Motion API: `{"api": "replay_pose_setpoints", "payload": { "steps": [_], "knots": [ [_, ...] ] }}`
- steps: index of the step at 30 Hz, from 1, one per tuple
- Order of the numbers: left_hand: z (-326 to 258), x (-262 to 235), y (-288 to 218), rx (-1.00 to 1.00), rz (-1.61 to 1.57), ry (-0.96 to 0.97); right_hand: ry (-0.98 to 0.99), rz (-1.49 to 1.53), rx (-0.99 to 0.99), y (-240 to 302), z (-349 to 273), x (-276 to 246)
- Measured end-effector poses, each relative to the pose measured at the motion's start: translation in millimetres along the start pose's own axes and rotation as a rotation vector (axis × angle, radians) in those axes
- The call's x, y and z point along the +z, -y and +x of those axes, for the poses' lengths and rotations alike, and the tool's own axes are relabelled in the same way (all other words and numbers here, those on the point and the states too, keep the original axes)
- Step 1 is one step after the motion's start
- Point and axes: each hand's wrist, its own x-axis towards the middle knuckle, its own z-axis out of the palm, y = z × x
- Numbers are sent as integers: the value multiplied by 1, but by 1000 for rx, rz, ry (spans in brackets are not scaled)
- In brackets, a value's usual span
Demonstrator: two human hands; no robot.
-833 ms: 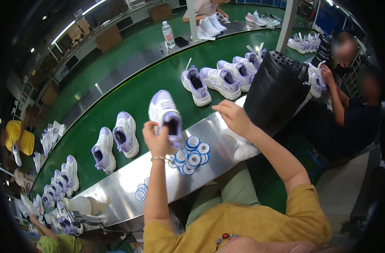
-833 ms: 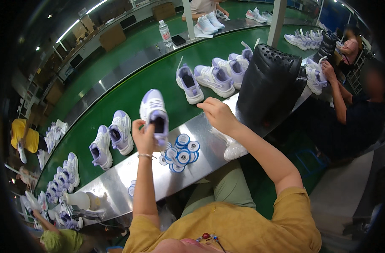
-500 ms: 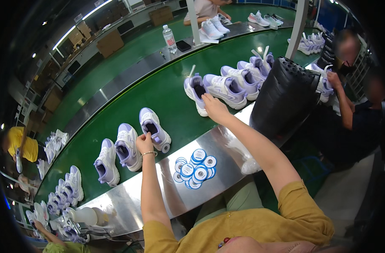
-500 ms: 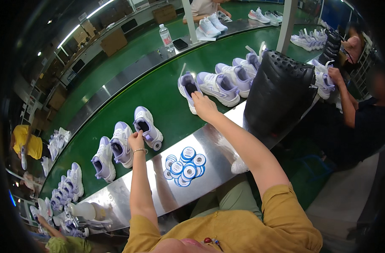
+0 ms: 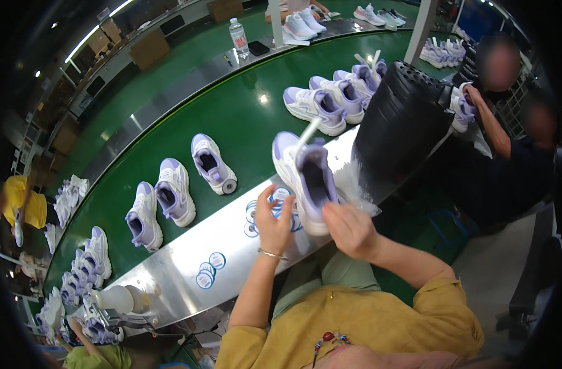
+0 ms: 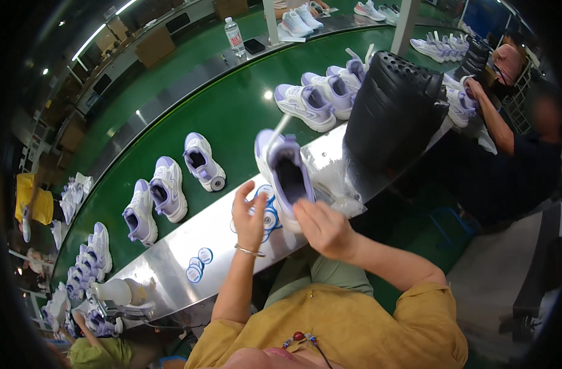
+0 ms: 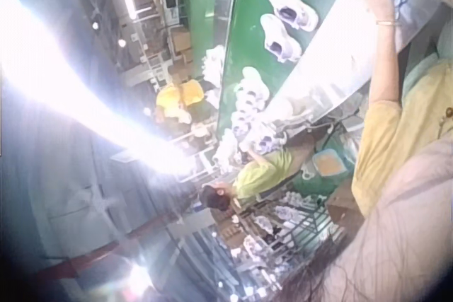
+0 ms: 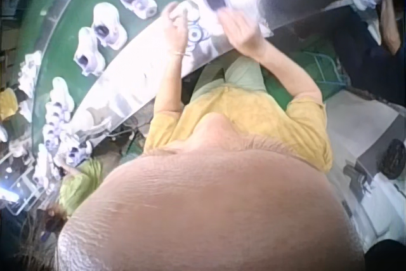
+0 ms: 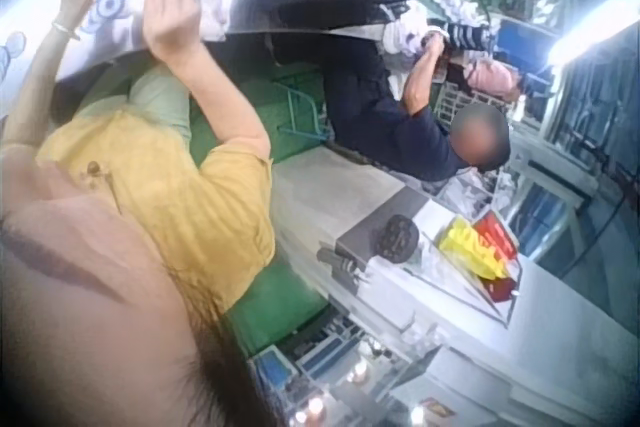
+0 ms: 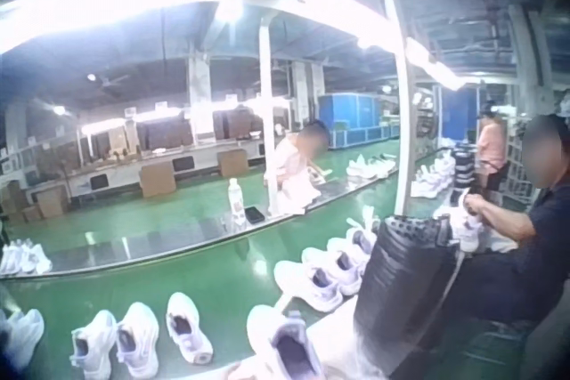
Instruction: The person attaches circular tags to shoes along an assembly line by threading plastic fasteners through the tags and shoe straps by hand.
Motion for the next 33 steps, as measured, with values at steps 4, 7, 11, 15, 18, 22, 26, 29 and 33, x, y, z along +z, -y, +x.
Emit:
{"api": "replay_pose_setpoints", "payload": {
  "steps": [4, 7, 11, 15, 18, 22, 26, 29, 33],
  "knots": [
    [-21, 27, -12, -23, 101, 76, 318, 124, 146, 18, -29, -14],
    [-29, 34, 16, -85, 102, 88, 220, 308, 318, 16, -27, -17],
    [-26, 41, 15, -97, 5, 47, 174, 256, 464, -22, 12, -28],
    [-25, 55, 14, -99, -13, 13, 311, 374, 611, -57, 19, 10],
    [-27, 57, 27, -66, 49, -52, 417, 434, 558, -50, 33, 26],
    [-24, 60, 30, -16, 165, -78, 635, 424, 524, -53, 43, 28],
    [-21, 55, 21, 17, 156, -13, 700, 626, 538, -74, 31, 12],
    [-21, 52, 16, -177, 68, 107, 763, 527, 374, -73, 22, 7],
    [-13, 54, 19, 51, 187, 40, 687, -205, -130, -25, 6, 13]
  ]
}}
